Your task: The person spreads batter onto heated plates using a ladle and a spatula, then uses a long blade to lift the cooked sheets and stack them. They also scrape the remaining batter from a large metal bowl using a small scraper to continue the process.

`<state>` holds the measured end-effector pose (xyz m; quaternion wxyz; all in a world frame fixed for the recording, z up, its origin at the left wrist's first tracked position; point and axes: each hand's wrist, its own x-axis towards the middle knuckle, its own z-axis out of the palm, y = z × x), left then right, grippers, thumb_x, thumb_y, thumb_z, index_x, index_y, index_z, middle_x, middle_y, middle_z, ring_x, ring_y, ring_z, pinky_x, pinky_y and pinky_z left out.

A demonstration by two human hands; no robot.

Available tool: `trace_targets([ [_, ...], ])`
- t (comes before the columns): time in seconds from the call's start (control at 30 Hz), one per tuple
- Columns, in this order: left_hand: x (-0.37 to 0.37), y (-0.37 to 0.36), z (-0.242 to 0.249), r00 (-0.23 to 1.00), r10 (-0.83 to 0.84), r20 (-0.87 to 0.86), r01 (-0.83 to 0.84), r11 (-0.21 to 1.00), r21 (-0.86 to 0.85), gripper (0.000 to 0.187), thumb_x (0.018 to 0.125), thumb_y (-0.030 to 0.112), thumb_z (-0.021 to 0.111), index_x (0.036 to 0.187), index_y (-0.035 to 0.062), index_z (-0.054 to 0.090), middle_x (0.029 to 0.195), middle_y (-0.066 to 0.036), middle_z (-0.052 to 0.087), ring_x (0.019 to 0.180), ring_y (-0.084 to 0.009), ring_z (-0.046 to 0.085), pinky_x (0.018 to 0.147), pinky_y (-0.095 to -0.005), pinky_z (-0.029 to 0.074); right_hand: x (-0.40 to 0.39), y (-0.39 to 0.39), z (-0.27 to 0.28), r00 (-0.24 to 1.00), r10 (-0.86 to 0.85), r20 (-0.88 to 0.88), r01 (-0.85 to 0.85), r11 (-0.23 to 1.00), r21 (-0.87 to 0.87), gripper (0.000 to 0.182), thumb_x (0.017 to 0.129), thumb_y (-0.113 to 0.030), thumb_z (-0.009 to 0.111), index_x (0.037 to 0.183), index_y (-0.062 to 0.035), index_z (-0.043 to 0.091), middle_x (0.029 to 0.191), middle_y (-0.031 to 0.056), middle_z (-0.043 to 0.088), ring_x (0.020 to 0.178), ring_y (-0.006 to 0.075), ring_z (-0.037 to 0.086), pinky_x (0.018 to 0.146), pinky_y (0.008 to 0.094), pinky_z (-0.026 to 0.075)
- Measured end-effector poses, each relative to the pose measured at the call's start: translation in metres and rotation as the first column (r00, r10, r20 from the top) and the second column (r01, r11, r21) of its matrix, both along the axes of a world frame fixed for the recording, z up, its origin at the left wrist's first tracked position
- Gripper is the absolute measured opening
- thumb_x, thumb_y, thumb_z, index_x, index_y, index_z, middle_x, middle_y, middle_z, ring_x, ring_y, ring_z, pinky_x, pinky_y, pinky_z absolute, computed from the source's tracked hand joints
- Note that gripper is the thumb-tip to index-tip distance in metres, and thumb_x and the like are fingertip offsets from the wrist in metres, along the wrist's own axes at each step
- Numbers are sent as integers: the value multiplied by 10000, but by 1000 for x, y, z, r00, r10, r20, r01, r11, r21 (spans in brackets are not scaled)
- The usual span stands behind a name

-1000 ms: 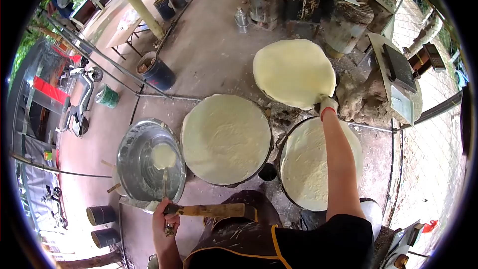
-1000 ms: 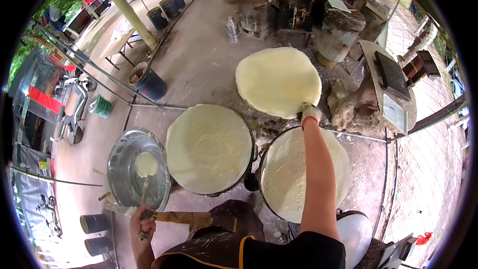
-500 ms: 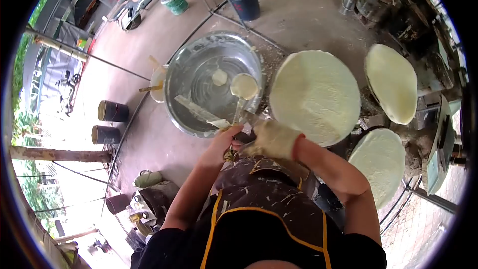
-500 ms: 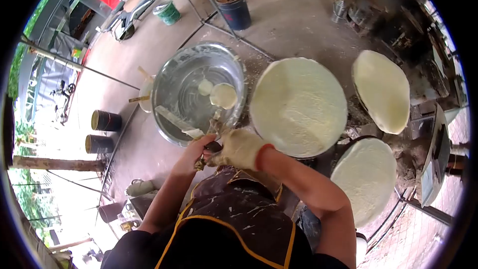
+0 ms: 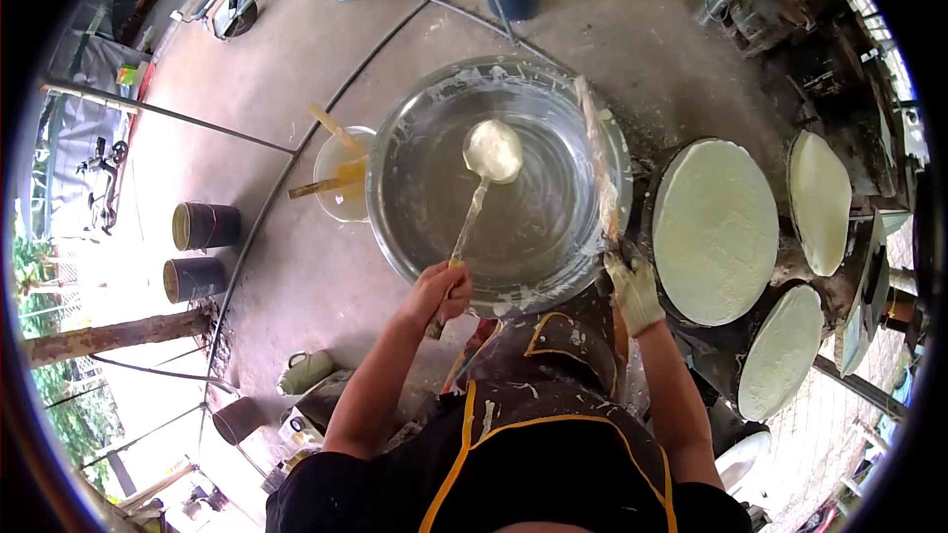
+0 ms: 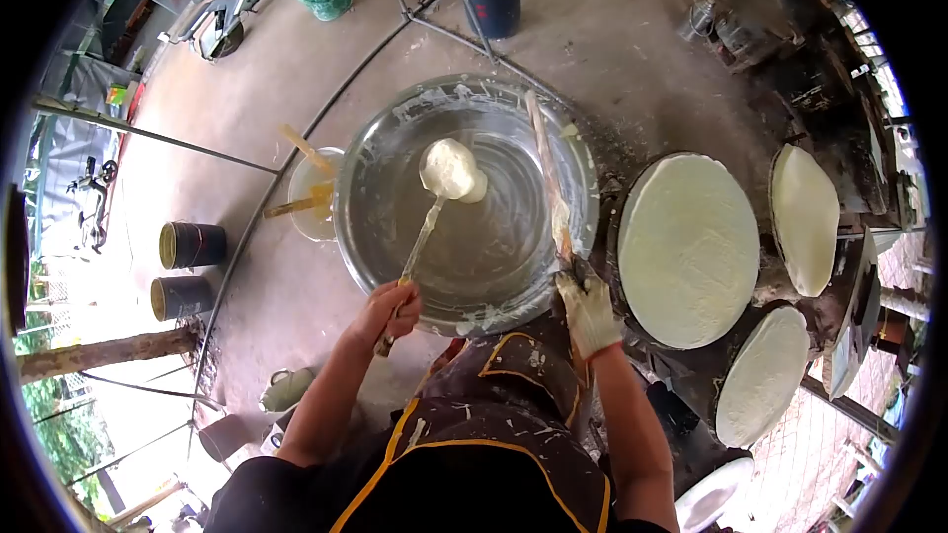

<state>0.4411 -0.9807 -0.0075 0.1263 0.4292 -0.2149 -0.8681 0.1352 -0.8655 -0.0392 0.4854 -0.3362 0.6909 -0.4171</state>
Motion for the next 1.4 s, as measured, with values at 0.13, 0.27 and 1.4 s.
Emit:
trace_targets([
  [0.13, 11, -44, -64, 987, 4, 159, -8, 1000, 25, 298, 901, 226, 489, 650, 95, 398, 536, 17, 361, 396, -74, 333, 353, -240, 262, -9, -10, -87, 655, 553, -515, -422, 833, 359, 331, 931, -262, 434, 1173, -72, 554, 1008, 173, 622, 937, 312, 588, 786, 379, 475],
  [0.27, 6, -72, -129, 912, -97, 399, 155, 981, -116, 314, 893, 250, 490, 642, 78, 414, 500, -22, 407, 372, -116, 389, 353, -266, 309, 15, -30, -106, 680, 585, -441, -300, 772, 561, 357, 940, -305, 398, 1194, -102, 544, 1065, 200, 593, 947, 367, 563, 819, 385, 470],
  [1.4, -14, -25, 75, 957, -273, 101, 290, 929, -232, 157, 904, 120, 481, 783, 92, 386, 576, 15, 366, 396, -59, 338, 340, -224, 243, 73, 33, 45, 988, -155, 9, 153, 962, -224, 335, 869, -106, 541, 1174, 33, 528, 863, 78, 634, 739, 106, 548, 653, 260, 446],
])
